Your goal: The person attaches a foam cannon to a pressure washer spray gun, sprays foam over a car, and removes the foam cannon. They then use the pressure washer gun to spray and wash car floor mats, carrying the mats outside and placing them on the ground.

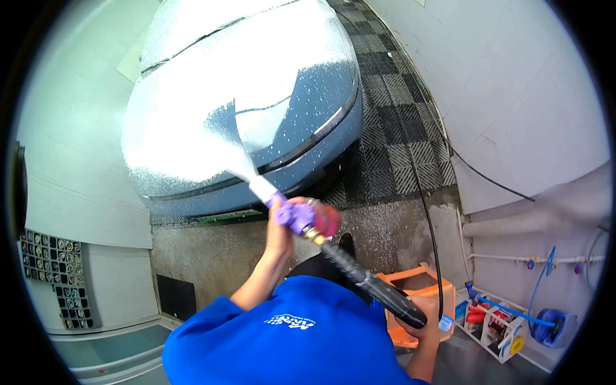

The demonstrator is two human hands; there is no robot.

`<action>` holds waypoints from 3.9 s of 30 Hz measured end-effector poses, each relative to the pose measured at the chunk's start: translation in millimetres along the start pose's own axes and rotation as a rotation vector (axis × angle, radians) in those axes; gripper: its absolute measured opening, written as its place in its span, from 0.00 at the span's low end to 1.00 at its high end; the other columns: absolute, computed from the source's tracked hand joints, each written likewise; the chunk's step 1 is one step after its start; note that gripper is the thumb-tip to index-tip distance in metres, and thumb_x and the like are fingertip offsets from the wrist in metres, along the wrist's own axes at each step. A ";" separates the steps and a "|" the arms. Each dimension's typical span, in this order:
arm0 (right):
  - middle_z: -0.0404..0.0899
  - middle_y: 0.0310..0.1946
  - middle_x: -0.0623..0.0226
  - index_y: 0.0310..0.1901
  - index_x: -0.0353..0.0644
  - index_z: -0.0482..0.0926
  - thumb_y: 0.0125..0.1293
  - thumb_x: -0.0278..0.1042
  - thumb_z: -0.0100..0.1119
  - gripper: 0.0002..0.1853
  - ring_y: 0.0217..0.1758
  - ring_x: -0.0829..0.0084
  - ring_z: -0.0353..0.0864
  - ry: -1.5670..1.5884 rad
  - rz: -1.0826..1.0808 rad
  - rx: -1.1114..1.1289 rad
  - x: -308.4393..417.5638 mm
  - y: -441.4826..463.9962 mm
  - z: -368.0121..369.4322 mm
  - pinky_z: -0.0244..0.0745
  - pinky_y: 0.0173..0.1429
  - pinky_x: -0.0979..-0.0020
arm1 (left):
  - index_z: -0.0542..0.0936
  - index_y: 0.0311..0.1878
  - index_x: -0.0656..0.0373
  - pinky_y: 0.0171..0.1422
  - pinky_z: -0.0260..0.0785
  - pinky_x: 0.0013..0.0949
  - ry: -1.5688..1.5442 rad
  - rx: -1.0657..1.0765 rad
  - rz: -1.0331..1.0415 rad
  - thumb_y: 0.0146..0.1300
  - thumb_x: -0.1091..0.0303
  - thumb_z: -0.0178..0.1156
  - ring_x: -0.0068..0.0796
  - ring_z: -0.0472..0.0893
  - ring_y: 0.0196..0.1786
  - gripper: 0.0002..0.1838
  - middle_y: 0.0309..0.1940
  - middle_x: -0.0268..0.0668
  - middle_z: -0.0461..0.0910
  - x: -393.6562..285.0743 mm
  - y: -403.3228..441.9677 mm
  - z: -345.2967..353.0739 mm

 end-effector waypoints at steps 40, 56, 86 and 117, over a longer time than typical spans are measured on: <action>0.78 0.20 0.67 0.30 0.31 0.79 0.46 0.30 0.68 0.12 0.23 0.77 0.75 0.477 0.831 -0.843 261.5 -505.0 844.8 0.70 0.29 0.74 | 0.77 0.36 0.62 0.41 0.72 0.30 0.399 0.537 -0.717 0.67 0.45 0.44 0.27 0.79 0.31 0.26 0.28 0.38 0.79 7.8 -265.8 -681.0; 0.76 0.21 0.69 0.30 0.33 0.77 0.49 0.29 0.67 0.10 0.25 0.79 0.73 0.426 0.719 -1.121 543.7 -531.1 1235.2 0.69 0.31 0.74 | 0.76 0.32 0.60 0.30 0.68 0.27 0.330 0.837 -0.612 0.65 0.47 0.49 0.22 0.76 0.25 0.22 0.24 0.34 0.77 -269.7 -300.1 -966.2; 0.74 0.16 0.70 0.25 0.35 0.76 0.51 0.28 0.64 0.07 0.21 0.83 0.71 0.484 0.783 -1.229 852.1 -664.0 1898.8 0.67 0.27 0.74 | 0.78 0.33 0.59 0.33 0.71 0.28 0.499 1.078 -0.790 0.64 0.47 0.50 0.24 0.77 0.26 0.22 0.25 0.33 0.78 -387.6 -436.9 -1580.1; 0.77 0.25 0.72 0.35 0.33 0.78 0.48 0.27 0.64 0.11 0.29 0.83 0.72 0.426 0.554 -0.634 1111.1 -201.8 2395.4 0.70 0.36 0.75 | 0.77 0.27 0.58 0.33 0.67 0.28 0.386 0.449 -0.473 0.60 0.39 0.51 0.22 0.76 0.27 0.28 0.24 0.31 0.78 -821.0 107.9 -2247.2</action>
Point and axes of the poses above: each hand's wrist, its own y-axis towards the middle knuckle, its own z-axis out of the palm, x = y × z, the point moved 7 cm from there along y, towards the middle knuckle
